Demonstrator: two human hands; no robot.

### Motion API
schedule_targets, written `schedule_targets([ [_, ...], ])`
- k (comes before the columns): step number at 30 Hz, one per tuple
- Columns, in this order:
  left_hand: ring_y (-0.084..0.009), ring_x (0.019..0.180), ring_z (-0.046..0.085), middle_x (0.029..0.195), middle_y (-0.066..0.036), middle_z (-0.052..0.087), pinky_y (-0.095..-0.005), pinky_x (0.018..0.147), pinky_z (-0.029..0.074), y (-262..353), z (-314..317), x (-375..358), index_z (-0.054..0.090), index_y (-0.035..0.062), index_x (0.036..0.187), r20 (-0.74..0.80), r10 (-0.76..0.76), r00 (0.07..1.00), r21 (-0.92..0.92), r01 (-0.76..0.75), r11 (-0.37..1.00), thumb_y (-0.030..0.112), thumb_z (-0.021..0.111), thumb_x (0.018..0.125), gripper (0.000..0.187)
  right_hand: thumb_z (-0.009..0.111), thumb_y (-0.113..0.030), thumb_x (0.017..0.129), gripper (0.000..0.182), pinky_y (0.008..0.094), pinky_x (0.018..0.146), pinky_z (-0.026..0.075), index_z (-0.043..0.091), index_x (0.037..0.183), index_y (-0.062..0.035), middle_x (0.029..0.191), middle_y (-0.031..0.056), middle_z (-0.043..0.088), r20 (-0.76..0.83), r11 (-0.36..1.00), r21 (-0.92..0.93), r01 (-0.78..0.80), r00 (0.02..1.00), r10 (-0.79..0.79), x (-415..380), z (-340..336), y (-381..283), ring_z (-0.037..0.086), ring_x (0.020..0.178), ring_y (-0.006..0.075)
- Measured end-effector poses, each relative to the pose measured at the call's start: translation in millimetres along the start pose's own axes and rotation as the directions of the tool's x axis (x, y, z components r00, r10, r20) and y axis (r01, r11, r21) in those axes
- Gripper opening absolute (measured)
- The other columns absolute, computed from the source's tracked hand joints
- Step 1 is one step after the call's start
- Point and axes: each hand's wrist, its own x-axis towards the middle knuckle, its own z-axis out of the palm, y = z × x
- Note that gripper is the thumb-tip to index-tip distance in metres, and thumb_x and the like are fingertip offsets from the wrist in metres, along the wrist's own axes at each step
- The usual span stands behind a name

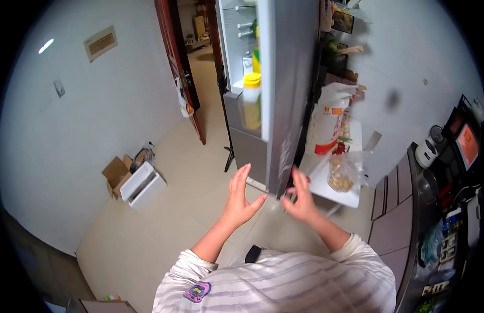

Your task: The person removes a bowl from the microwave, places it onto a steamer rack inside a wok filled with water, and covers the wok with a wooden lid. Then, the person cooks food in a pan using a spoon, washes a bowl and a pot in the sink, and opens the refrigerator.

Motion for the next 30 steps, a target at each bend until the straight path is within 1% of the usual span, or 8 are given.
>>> schedule_targets([
  [4, -0.0312, 0.126, 0.036, 0.139, -0.016, 0.032, -0.0415, 0.099, 0.034, -64, -9, 62, 0.025, 0.0028, 0.139, -0.126, -0.081, 0.989, -0.162, 0.06, 0.985, 0.02, 0.075, 0.071, 0.086, 0.064, -0.012, 0.074, 0.074, 0.0423, 0.105, 0.029, 0.032, 0.14, -0.0075, 0.148, 0.0233, 0.013, 0.303, 0.972, 0.083, 0.22, 0.924, -0.235, 58, 26, 2, 0.03, 0.131, 0.0372],
  [7, -0.0286, 0.123, 0.038, 0.138, -0.021, 0.03, -0.0377, 0.095, 0.038, -139, -31, 94, 0.026, 0.0007, 0.138, -0.283, -0.134, 0.95, -0.045, 0.127, 0.991, 0.016, 0.07, 0.078, 0.077, 0.06, -0.017, 0.083, 0.063, 0.037, 0.104, 0.031, 0.032, 0.139, -0.0051, 0.142, 0.0179, 0.032, 0.531, 0.973, 0.217, 0.079, 0.827, -0.186, 105, 45, 28, 0.033, 0.131, 0.0303],
  [10, -0.0153, 0.09, 0.052, 0.117, -0.011, 0.041, -0.0287, 0.08, 0.044, -191, -59, 147, 0.031, 0.0023, 0.134, -0.424, -0.135, 0.895, -0.16, 0.073, 0.984, 0.0, 0.061, 0.081, 0.061, 0.056, -0.023, 0.086, 0.058, 0.0355, 0.102, 0.035, 0.034, 0.138, -0.0089, 0.134, 0.0177, 0.043, 0.612, 0.98, 0.106, -0.168, 0.788, 0.069, 130, 40, 52, 0.042, 0.124, 0.0299],
  [15, -0.0173, 0.107, 0.046, 0.118, -0.01, 0.045, -0.0291, 0.092, 0.037, -293, -69, 266, 0.032, 0.0028, 0.132, -0.55, -0.322, 0.771, -0.411, 0.086, 0.908, 0.0, 0.053, 0.084, 0.052, 0.054, -0.03, 0.087, 0.055, 0.0376, 0.097, 0.038, 0.038, 0.136, -0.0085, 0.13, 0.0167, 0.049, 0.417, 0.929, -0.146, -0.339, 0.831, 0.369, 87, 36, 173, 0.049, 0.117, 0.0301],
  [20, -0.0207, 0.102, 0.051, 0.115, -0.014, 0.049, -0.0333, 0.09, 0.042, -384, -50, 392, 0.037, -0.0047, 0.125, -0.422, -0.296, 0.857, -0.482, 0.065, 0.874, 0.009, 0.049, 0.087, 0.042, 0.056, -0.037, 0.085, 0.054, 0.0375, 0.093, 0.042, 0.047, 0.129, -0.007, 0.119, 0.0186, 0.056, 0.196, 0.493, -0.357, -0.793, 0.452, 0.87, 50, 28, 197, 0.052, 0.111, 0.0339],
  [25, -0.0251, 0.109, 0.048, 0.123, -0.018, 0.046, -0.0357, 0.096, 0.037, -417, -23, 462, 0.032, -0.0078, 0.131, -0.414, -0.3, 0.859, -0.475, 0.078, 0.877, 0.022, 0.05, 0.087, 0.055, 0.052, -0.042, 0.087, 0.055, 0.0387, 0.094, 0.041, 0.048, 0.127, -0.005, 0.121, 0.0189, 0.055, 0.02, 0.163, -0.278, -0.947, 0.164, 0.986, -48, 70, 205, 0.052, 0.112, 0.0348],
  [27, -0.0313, 0.113, 0.046, 0.126, -0.025, 0.043, -0.0372, 0.099, 0.034, -454, -13, 489, 0.031, -0.0109, 0.13, -0.498, -0.232, 0.836, -0.229, 0.131, 0.964, 0.029, 0.051, 0.088, 0.061, 0.051, -0.044, 0.087, 0.057, 0.0391, 0.095, 0.041, 0.048, 0.127, -0.0039, 0.122, 0.019, 0.054, -0.03, 0.035, -0.248, -0.968, 0.043, 0.999, -82, 92, 193, 0.051, 0.113, 0.0352],
  [30, -0.0367, 0.096, 0.051, 0.112, -0.031, 0.052, -0.0423, 0.086, 0.04, -436, 2, 506, 0.041, -0.0128, 0.116, -0.49, -0.211, 0.846, -0.146, 0.159, 0.977, 0.03, 0.05, 0.089, 0.052, 0.046, -0.049, 0.087, 0.062, 0.0392, 0.099, 0.037, 0.048, 0.127, -0.0014, 0.125, 0.0195, 0.052, -0.048, -0.063, -0.184, -0.981, -0.055, 0.997, -124, 123, 173, 0.047, 0.117, 0.0345],
])
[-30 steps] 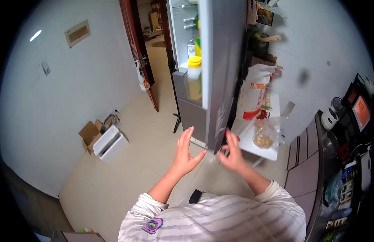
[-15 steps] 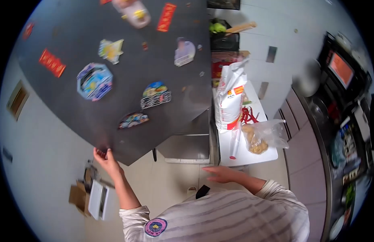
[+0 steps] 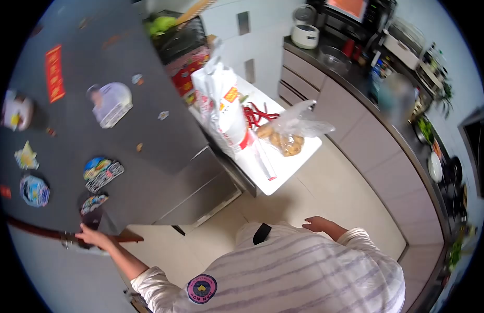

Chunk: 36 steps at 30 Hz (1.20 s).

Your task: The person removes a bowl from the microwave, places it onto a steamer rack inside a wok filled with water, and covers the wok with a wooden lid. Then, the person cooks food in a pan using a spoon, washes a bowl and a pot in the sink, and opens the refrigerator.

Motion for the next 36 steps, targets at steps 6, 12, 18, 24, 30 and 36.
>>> schedule_targets([
  [6, -0.0475, 0.102, 0.047, 0.105, -0.038, 0.05, -0.0497, 0.09, 0.036, -48, 33, 46, 0.045, -0.0176, 0.102, -0.061, 0.038, 0.997, 0.27, -0.02, 0.963, 0.035, 0.048, 0.087, 0.055, 0.041, -0.049, 0.089, 0.062, 0.0399, 0.1, 0.036, 0.049, 0.125, 0.0008, 0.126, 0.0201, 0.051, 0.0, 0.972, 0.107, -0.207, 0.978, 0.208, -56, 41, 54, 0.047, 0.118, 0.0344],
  [12, -0.0419, 0.125, 0.033, 0.141, -0.028, 0.017, -0.0481, 0.101, 0.037, -47, 39, 37, 0.023, -0.0071, 0.135, -0.104, -0.205, 0.973, 0.193, 0.222, 0.956, 0.066, 0.052, 0.076, 0.098, 0.033, -0.056, 0.09, 0.069, 0.0421, 0.097, 0.038, 0.055, 0.116, 0.0036, 0.12, 0.0229, 0.054, 0.029, 0.94, 0.18, -0.289, 0.957, 0.289, -80, 105, 134, 0.05, 0.113, 0.0374],
  [18, -0.0305, 0.134, 0.025, 0.146, -0.021, 0.021, -0.0387, 0.107, 0.025, -69, -5, -181, 0.018, -0.0002, 0.142, 0.668, -0.49, 0.56, 0.224, 0.477, 0.85, 0.053, 0.038, 0.091, 0.076, 0.032, -0.062, 0.087, 0.073, 0.0425, 0.093, 0.04, 0.065, 0.101, 0.0019, 0.111, 0.0202, 0.06, 0.118, 0.778, 0.41, -0.476, 0.873, 0.472, -154, 159, 208, 0.055, 0.107, 0.0356],
  [24, -0.0277, 0.126, 0.032, 0.137, -0.017, 0.03, -0.0365, 0.103, 0.025, -17, -19, -587, 0.03, -0.0014, 0.134, 0.814, -0.316, -0.487, 0.192, -0.288, 0.938, 0.032, 0.041, 0.093, 0.054, 0.033, -0.06, 0.087, 0.069, 0.0423, 0.092, 0.041, 0.065, 0.101, -0.0004, 0.11, 0.0185, 0.061, 0.076, 0.547, 0.683, -0.484, 0.792, 0.605, -246, 219, 296, 0.056, 0.106, 0.0347],
  [30, -0.0279, 0.116, 0.04, 0.124, -0.016, 0.039, -0.0373, 0.096, 0.031, 138, 10, -789, 0.037, -0.0008, 0.127, 0.579, -0.261, -0.772, -0.082, -0.374, 0.924, 0.029, 0.044, 0.091, 0.047, 0.035, -0.059, 0.087, 0.066, 0.042, 0.091, 0.042, 0.066, 0.1, -0.0027, 0.109, 0.0169, 0.062, 0.127, 0.325, 0.824, -0.464, 0.71, 0.693, -298, 259, 348, 0.056, 0.105, 0.0337],
  [36, -0.0282, 0.106, 0.047, 0.111, -0.015, 0.047, -0.0382, 0.089, 0.038, 237, 18, -961, 0.045, -0.0002, 0.119, 0.404, -0.271, -0.873, -0.306, -0.409, 0.86, 0.027, 0.047, 0.09, 0.04, 0.038, -0.054, 0.088, 0.057, 0.0414, 0.089, 0.044, 0.068, 0.098, -0.007, 0.105, 0.0138, 0.064, -0.051, 0.287, 0.912, -0.292, 0.615, 0.787, -338, 209, 396, 0.058, 0.103, 0.0317],
])
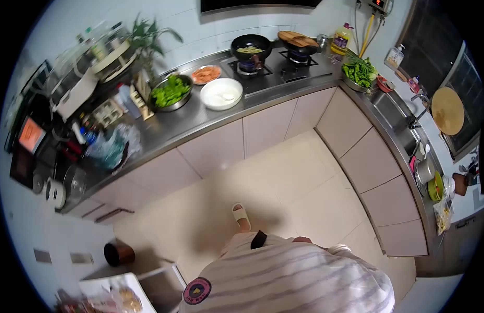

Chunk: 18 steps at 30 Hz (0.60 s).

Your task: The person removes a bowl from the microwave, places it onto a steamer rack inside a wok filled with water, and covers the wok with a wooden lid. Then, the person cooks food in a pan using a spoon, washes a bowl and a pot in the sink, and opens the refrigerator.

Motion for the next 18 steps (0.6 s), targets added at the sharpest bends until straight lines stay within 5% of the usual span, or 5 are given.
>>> schedule_targets([
  [3, -0.0283, 0.101, 0.051, 0.104, -0.015, 0.052, -0.0386, 0.086, 0.041, 73, -4, 71, 0.048, 0.0, 0.115, 0.055, 0.067, 0.996, 0.113, -0.073, 0.991, 0.026, 0.049, 0.089, 0.037, 0.04, -0.048, 0.089, 0.05, 0.0416, 0.086, 0.046, 0.068, 0.093, -0.0068, 0.1, 0.0149, 0.065, -0.117, 0.899, 0.122, -0.42, 0.894, 0.433, 26, -70, -12, 0.059, 0.099, 0.0313],
  [7, -0.0284, 0.095, 0.056, 0.095, -0.014, 0.057, -0.0391, 0.081, 0.045, 166, -28, 150, 0.053, 0.0004, 0.109, 0.107, 0.374, 0.921, 0.435, -0.382, 0.816, 0.024, 0.051, 0.087, 0.032, 0.042, -0.052, 0.09, 0.056, 0.0376, 0.08, 0.047, 0.063, 0.104, -0.003, 0.094, 0.0173, 0.066, -0.598, 0.935, 0.35, 0.052, 0.781, 0.18, 127, -160, 29, 0.062, 0.089, 0.0277],
  [10, -0.0285, 0.09, 0.059, 0.088, -0.014, 0.062, -0.0396, 0.077, 0.048, 235, -48, 208, 0.057, 0.0007, 0.105, 0.143, 0.722, 0.676, 0.741, -0.557, 0.375, 0.023, 0.052, 0.086, 0.03, 0.043, -0.051, 0.091, 0.054, 0.0303, 0.074, 0.047, 0.053, 0.119, -0.0055, 0.101, 0.0072, 0.06, -0.363, 0.562, 0.808, 0.177, 0.901, 0.238, 145, -292, -42, 0.056, 0.086, 0.0149],
  [13, -0.0242, 0.079, 0.059, 0.086, -0.015, 0.063, -0.0332, 0.073, 0.047, 324, -62, 218, 0.061, -0.0008, 0.1, -0.026, 0.473, 0.881, 0.184, -0.46, 0.868, 0.023, 0.047, 0.088, 0.03, 0.046, -0.048, 0.091, 0.051, 0.0292, 0.073, 0.049, 0.046, 0.125, -0.0093, 0.104, 0.0059, 0.056, -0.373, 0.26, 0.904, 0.339, 0.923, 0.094, 169, -397, -93, 0.056, 0.088, 0.0146],
  [18, -0.0177, 0.075, 0.059, 0.082, -0.008, 0.064, -0.0286, 0.067, 0.048, 375, -34, 244, 0.06, 0.0005, 0.107, -0.001, 0.543, 0.84, -0.014, -0.543, 0.84, 0.023, 0.055, 0.084, 0.033, 0.046, -0.05, 0.091, 0.056, 0.0383, 0.078, 0.049, 0.041, 0.125, -0.0056, 0.107, 0.0102, 0.056, -0.385, 0.097, 0.914, 0.394, 0.917, -0.103, 257, -543, -148, 0.058, 0.095, 0.0218],
])
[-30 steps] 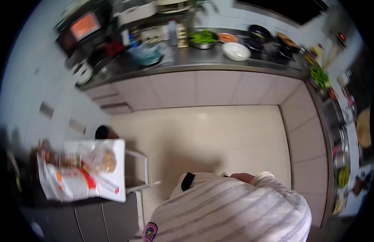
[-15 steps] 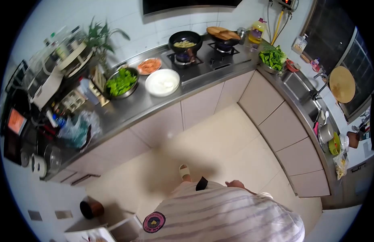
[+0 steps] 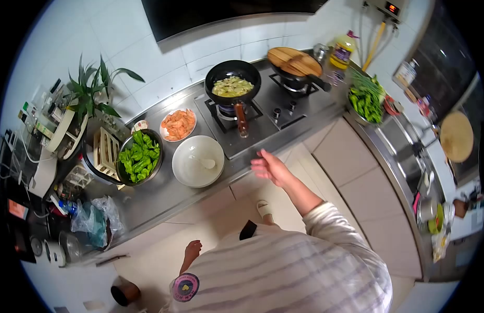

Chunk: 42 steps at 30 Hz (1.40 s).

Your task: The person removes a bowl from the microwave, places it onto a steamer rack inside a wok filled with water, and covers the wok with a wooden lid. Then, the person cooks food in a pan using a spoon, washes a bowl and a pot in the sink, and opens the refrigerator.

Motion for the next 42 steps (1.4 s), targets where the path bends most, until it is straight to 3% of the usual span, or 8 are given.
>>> schedule_targets([
  [2, -0.0189, 0.077, 0.061, 0.086, -0.008, 0.065, -0.0284, 0.066, 0.05, 46, 23, 1, 0.059, 0.0013, 0.11, -0.1, -0.353, 0.93, -0.229, 0.323, 0.918, 0.02, 0.059, 0.082, 0.034, 0.047, -0.049, 0.09, 0.054, 0.0398, 0.079, 0.049, 0.043, 0.122, -0.0059, 0.107, 0.0109, 0.056, 0.07, 0.991, 0.116, -0.073, 0.995, 0.065, 49, 8, -32, 0.059, 0.096, 0.0233],
  [7, -0.0192, 0.078, 0.062, 0.089, -0.009, 0.065, -0.0288, 0.068, 0.05, 34, 76, 23, 0.058, 0.0009, 0.111, -0.158, -0.48, 0.863, -0.327, 0.413, 0.85, 0.021, 0.06, 0.081, 0.036, 0.059, -0.028, 0.086, 0.025, 0.0312, 0.057, 0.05, 0.052, 0.087, -0.0044, 0.071, 0.0073, 0.056, 0.243, 0.884, 0.406, -0.232, 0.96, 0.14, 140, 27, -74, 0.057, 0.064, 0.0207],
  [10, -0.0194, 0.079, 0.062, 0.09, -0.01, 0.065, -0.029, 0.069, 0.05, 40, 101, 17, 0.058, 0.0007, 0.112, -0.16, -0.558, 0.814, -0.382, 0.47, 0.796, 0.021, 0.06, 0.081, 0.037, 0.055, -0.01, 0.082, 0.015, 0.0244, 0.043, 0.035, 0.047, 0.07, -0.0052, 0.06, 0.0024, 0.045, 0.369, 0.821, 0.385, -0.421, 0.886, 0.281, 126, 17, -114, 0.043, 0.047, 0.0129],
  [13, -0.0188, 0.08, 0.062, 0.095, -0.013, 0.065, -0.0297, 0.07, 0.05, 56, 116, 31, 0.057, 0.0008, 0.114, -0.119, -0.618, 0.777, -0.5, 0.491, 0.713, 0.021, 0.061, 0.079, 0.04, 0.054, -0.007, 0.081, 0.009, 0.0234, 0.044, 0.033, 0.047, 0.076, -0.0054, 0.061, 0.0015, 0.044, 0.409, 0.777, 0.369, -0.51, 0.84, 0.357, 93, -15, -158, 0.04, 0.048, 0.0109],
  [15, -0.0183, 0.083, 0.062, 0.095, -0.013, 0.064, -0.0296, 0.071, 0.05, 21, 125, 35, 0.056, 0.0013, 0.115, -0.136, -0.545, 0.827, -0.179, 0.521, 0.835, 0.021, 0.061, 0.078, 0.042, 0.053, -0.007, 0.081, 0.008, 0.0232, 0.045, 0.032, 0.046, 0.084, -0.0055, 0.064, 0.0011, 0.043, 0.381, 0.801, 0.287, -0.526, 0.83, 0.408, 81, -25, -163, 0.039, 0.05, 0.0102],
  [19, -0.0157, 0.078, 0.058, 0.09, -0.007, 0.062, -0.0296, 0.061, 0.047, 126, 101, 45, 0.055, 0.005, 0.116, -0.115, -0.66, 0.742, -0.581, 0.489, 0.65, 0.016, 0.057, 0.08, 0.038, 0.049, -0.006, 0.082, 0.014, 0.0226, 0.045, 0.031, 0.047, 0.096, -0.0043, 0.068, 0.0012, 0.043, 0.377, 0.845, 0.203, -0.495, 0.836, 0.399, 86, -41, -169, 0.038, 0.052, 0.01],
  [29, -0.0141, 0.074, 0.055, 0.088, -0.007, 0.062, -0.028, 0.06, 0.045, 189, 100, 72, 0.054, 0.0035, 0.117, -0.082, -0.624, 0.777, -0.483, 0.517, 0.707, 0.015, 0.057, 0.079, 0.039, 0.052, -0.03, 0.087, 0.033, 0.024, 0.046, 0.037, 0.049, 0.109, -0.0046, 0.072, 0.007, 0.057, 0.395, 0.896, 0.022, -0.444, 0.827, 0.4, 96, -60, -163, 0.056, 0.057, 0.0171],
  [42, -0.0303, 0.094, 0.06, 0.102, -0.021, 0.063, -0.0365, 0.081, 0.048, 143, 129, 35, 0.058, 0.0019, 0.114, -0.083, -0.532, 0.843, 0.071, 0.538, 0.84, 0.026, 0.055, 0.08, 0.042, 0.038, -0.055, 0.09, 0.06, 0.0365, 0.068, 0.053, 0.042, 0.128, -0.0077, 0.094, 0.0158, 0.062, 0.436, 0.891, 0.021, -0.454, 0.806, 0.401, 108, -77, -156, 0.062, 0.076, 0.0256],
])
